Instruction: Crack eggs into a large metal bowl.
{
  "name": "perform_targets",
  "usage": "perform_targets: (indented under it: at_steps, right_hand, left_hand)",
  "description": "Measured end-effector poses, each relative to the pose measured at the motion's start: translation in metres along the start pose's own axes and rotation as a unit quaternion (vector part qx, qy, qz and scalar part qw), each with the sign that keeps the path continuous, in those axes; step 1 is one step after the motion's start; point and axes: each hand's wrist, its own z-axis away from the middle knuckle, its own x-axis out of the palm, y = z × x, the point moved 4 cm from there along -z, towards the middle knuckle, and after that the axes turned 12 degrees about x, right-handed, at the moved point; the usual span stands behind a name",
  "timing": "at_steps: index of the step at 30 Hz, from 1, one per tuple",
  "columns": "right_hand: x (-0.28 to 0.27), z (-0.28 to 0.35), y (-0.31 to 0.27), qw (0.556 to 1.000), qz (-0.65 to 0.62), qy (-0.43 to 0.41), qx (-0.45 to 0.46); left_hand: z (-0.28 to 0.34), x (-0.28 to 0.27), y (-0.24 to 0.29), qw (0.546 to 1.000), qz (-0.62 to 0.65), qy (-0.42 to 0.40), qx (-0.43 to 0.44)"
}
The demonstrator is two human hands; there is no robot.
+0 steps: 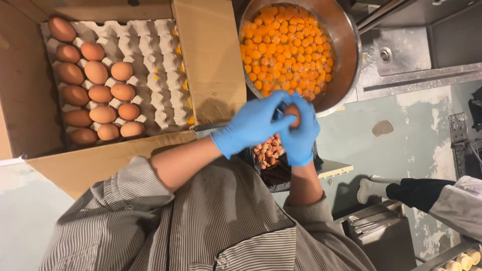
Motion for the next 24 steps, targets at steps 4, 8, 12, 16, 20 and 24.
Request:
perform_targets:
  at_steps: [4, 8, 12, 16, 20, 24]
  right_hand:
    - [0.019, 0.019, 0.120, 0.983, 0.044, 0.007, 0.177]
    - [0.013, 0.058, 0.223, 0.946, 0.186, -0.015, 0.266]
    - [0.002, 0.043, 0.213, 0.958, 0.153, -0.022, 0.240]
    - [0.007, 0.014, 0.204, 0.954, 0.158, -0.020, 0.256]
    - [0.022, -0.005, 0.213, 0.941, 0.191, -0.059, 0.274]
    - [0.019, -0.015, 0.217, 0.919, 0.241, -0.061, 0.305]
  left_hand:
    - [0.011, -0.076, -0.025, 0.997, -0.068, 0.043, -0.012]
    - [0.056, -0.182, -0.063, 0.942, -0.313, 0.121, -0.006]
    - [0.105, -0.252, -0.139, 0.848, -0.505, -0.038, -0.159]
    - [0.123, -0.251, -0.175, 0.777, -0.591, -0.097, -0.192]
    - [0.130, -0.242, -0.210, 0.749, -0.615, -0.124, -0.215]
    - [0.133, -0.248, -0.224, 0.770, -0.587, -0.116, -0.219]
